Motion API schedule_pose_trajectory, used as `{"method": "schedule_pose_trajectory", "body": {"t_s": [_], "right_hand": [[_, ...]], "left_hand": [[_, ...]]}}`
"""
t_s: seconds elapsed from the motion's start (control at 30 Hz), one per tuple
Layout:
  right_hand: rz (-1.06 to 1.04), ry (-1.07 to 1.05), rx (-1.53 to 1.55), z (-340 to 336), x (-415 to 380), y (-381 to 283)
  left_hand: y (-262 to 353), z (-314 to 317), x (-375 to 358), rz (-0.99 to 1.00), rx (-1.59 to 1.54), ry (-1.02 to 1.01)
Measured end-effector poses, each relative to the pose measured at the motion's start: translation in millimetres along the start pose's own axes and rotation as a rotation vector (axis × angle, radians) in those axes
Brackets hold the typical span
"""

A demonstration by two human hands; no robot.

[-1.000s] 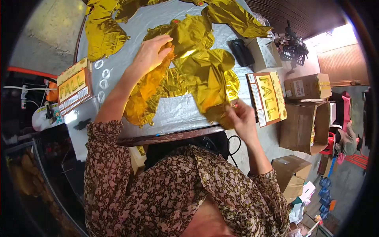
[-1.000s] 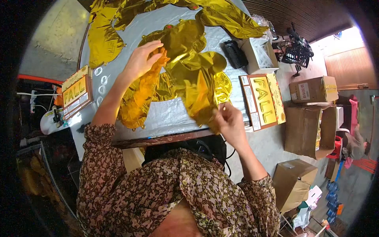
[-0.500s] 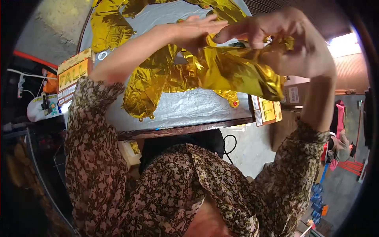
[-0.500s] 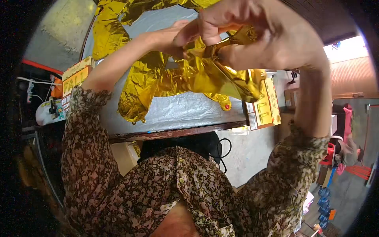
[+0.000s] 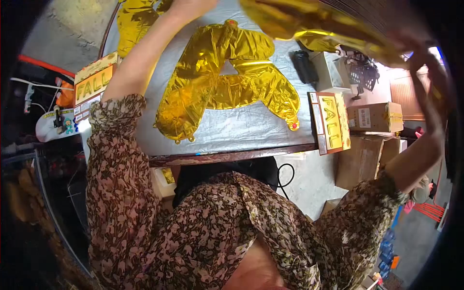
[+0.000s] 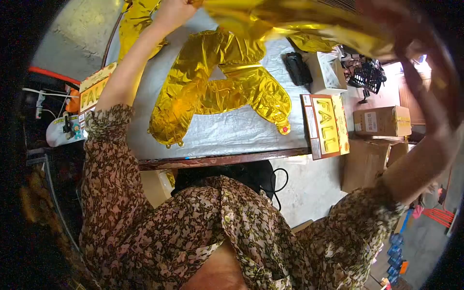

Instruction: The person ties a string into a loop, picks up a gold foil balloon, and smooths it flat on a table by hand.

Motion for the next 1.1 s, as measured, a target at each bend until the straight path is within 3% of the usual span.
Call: {"method": "schedule_pose_trajectory", "body": {"t_s": [0.07,0.1,0.13,0.17,0.2,0.23,0.3,0.37,0.4,0.47,0.6,0.63,0.73,0.8,0.9,0.97,1.03,1.1], "right_hand": [[0.516,0.351,0.242,45,-52,12],[0.936,0.368,0.178,73,-83,32],[0.781,0.146,-0.155,101,-65,24],[0.720,0.036,-0.170,129,-66,20],[0.667,0.095,-0.196,157,-72,20],[0.656,0.100,-0.150,185,-82,21],[0.776,0.018,-0.083,236,-107,31],[0.771,0.166,-0.126,259,-110,26],[0.862,0.123,-0.112,273,-119,28],[0.922,0.129,-0.072,281,-122,26],[1.008,0.071,-0.096,290,-129,25],[1.008,0.070,-0.096,286,-129,25],[1.006,-0.263,-0.044,275,-121,27],[0.991,-0.272,-0.134,268,-111,42],[0.907,0.039,-0.102,276,-77,82],[0.898,0.038,-0.129,298,-57,111],[0.884,-0.032,-0.267,326,-49,135],[0.888,-0.060,-0.298,343,-47,151]], "left_hand": [[-10,6,-11,-0.018,-0.028,0.017],[-19,12,-22,-0.039,-0.056,0.042],[-25,30,-40,0.028,0.103,-0.088],[-36,48,-57,0.016,-0.025,-0.096],[-44,64,-70,0.004,-0.154,-0.105],[-38,70,-81,0.065,0.083,-0.156],[-33,79,-102,0.021,0.106,-0.234],[-31,80,-118,-0.010,0.136,-0.283],[-27,80,-122,-0.015,0.138,-0.287],[-31,82,-137,-0.249,0.054,-0.336],[14,92,-162,-0.222,0.126,-0.452],[17,96,-166,-0.223,0.126,-0.452],[20,100,-175,-0.212,0.144,-0.415],[25,100,-173,-0.162,0.171,-0.357],[26,101,-170,-0.148,0.130,-0.305],[25,96,-166,-0.144,0.103,-0.277],[13,82,-167,-0.344,-0.056,-0.235],[7,64,-173,-0.341,-0.017,-0.202]]}}
Point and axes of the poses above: each hand's wrist, its own x-axis towards the middle knuckle, its own z-axis out of the palm, y = z × x, the point moved 8 cm from there along x, towards the middle knuckle, and after that the axes turned 11 degrees about z, right-handed, at the moved point
